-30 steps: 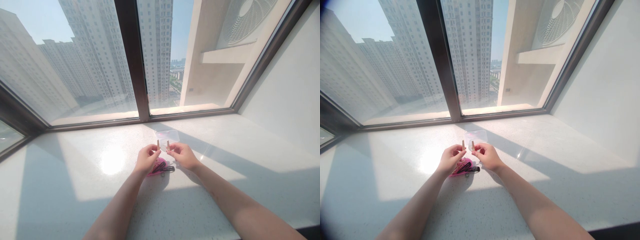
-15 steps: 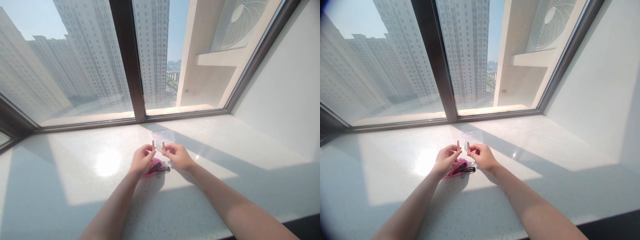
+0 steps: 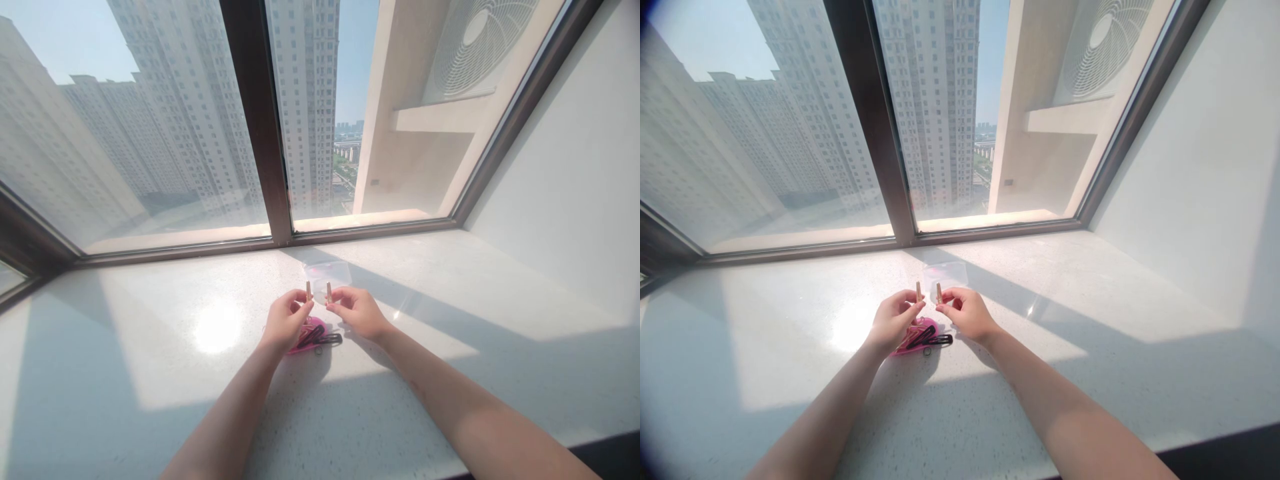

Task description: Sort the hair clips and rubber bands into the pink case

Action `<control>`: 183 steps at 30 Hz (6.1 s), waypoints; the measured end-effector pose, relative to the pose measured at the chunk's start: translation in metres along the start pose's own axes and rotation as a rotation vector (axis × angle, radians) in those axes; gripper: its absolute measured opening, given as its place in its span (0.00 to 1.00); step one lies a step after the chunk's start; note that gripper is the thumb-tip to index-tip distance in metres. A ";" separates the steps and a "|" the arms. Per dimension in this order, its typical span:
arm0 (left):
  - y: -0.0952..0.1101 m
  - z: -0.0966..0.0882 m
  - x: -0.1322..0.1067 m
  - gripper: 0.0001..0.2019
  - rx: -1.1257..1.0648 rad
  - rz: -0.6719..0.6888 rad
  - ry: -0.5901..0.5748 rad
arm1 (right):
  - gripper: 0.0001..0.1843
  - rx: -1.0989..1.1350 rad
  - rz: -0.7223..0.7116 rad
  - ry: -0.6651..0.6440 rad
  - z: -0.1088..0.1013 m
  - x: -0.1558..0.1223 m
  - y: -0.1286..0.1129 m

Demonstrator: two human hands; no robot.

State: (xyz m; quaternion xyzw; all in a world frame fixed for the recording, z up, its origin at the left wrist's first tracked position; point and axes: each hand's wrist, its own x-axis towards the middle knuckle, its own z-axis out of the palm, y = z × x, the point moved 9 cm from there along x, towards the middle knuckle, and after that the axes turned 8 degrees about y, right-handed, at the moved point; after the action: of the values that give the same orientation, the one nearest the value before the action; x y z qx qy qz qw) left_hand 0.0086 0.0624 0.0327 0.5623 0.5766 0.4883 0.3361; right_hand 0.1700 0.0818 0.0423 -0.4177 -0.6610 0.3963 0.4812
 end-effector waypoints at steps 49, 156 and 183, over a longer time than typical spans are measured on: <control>0.001 0.001 0.000 0.12 0.046 0.028 0.001 | 0.11 -0.032 -0.024 0.007 -0.002 0.000 0.001; 0.006 0.001 -0.002 0.10 0.071 0.026 -0.001 | 0.11 -0.083 -0.052 0.009 -0.002 -0.001 -0.001; 0.000 0.000 0.000 0.12 0.074 0.024 0.022 | 0.11 -0.064 -0.023 -0.010 -0.002 -0.002 -0.001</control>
State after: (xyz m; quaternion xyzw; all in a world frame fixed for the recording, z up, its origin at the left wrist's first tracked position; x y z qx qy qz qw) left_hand 0.0084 0.0621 0.0324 0.5757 0.5913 0.4766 0.3028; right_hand 0.1717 0.0799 0.0435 -0.4231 -0.6807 0.3714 0.4687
